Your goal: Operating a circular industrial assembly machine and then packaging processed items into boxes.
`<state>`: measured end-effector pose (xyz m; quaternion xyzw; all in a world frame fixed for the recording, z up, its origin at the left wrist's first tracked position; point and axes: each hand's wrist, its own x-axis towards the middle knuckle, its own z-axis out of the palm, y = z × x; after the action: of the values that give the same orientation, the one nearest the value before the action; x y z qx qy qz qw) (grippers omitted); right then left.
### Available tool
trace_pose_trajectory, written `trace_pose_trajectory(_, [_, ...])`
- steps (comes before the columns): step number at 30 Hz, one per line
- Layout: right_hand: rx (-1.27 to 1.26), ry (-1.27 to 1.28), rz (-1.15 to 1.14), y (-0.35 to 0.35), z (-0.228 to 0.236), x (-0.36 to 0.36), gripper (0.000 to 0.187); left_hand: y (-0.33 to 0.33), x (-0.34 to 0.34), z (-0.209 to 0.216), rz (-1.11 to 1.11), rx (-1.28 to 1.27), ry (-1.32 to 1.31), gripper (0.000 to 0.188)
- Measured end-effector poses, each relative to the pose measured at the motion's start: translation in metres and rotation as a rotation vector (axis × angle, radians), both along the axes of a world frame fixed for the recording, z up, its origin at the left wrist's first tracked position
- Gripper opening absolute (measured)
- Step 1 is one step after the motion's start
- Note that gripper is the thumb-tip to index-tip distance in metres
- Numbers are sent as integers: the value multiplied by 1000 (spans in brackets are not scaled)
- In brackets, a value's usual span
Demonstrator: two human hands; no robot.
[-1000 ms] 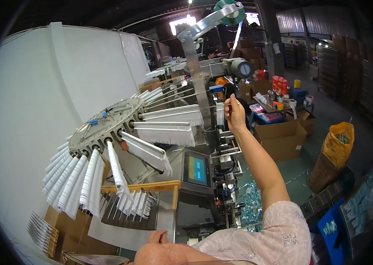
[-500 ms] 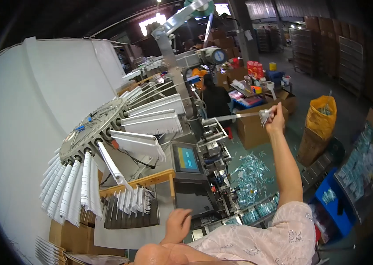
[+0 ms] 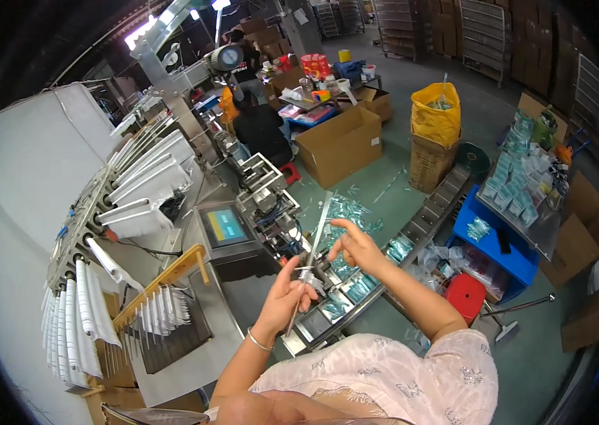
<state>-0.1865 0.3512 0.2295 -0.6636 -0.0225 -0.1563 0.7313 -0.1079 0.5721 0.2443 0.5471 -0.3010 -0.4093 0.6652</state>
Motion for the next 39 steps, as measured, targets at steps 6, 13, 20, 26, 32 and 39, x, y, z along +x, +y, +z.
trace_pose_trajectory(6, [-669, -178, -7, 73, -11, -67, 48, -5, -15, 9, 67, -208, 303, 79])
trace_pose_trajectory(13, [-953, -563, -564, 173, -5, -65, 25, 49, -37, 19, 62, -247, 223, 72])
trace_pose_trajectory(20, [-384, -537, -385, 308, 15, -103, 12, 262, -3, 5, -58, 55, -16, 35])
trace_pose_trajectory(26, [-555, -550, -114, 396, 64, -100, 13, 363, 71, -5, 692, -46, -87, 15])
trace_pose_trajectory(32, [-814, -430, -252, 445, 94, -75, 10, 359, 154, -30, 586, -407, -35, 31])
trace_pose_trajectory(39, [-892, -332, -311, 471, 102, -44, 7, 344, 166, -29, 569, -530, -78, 25])
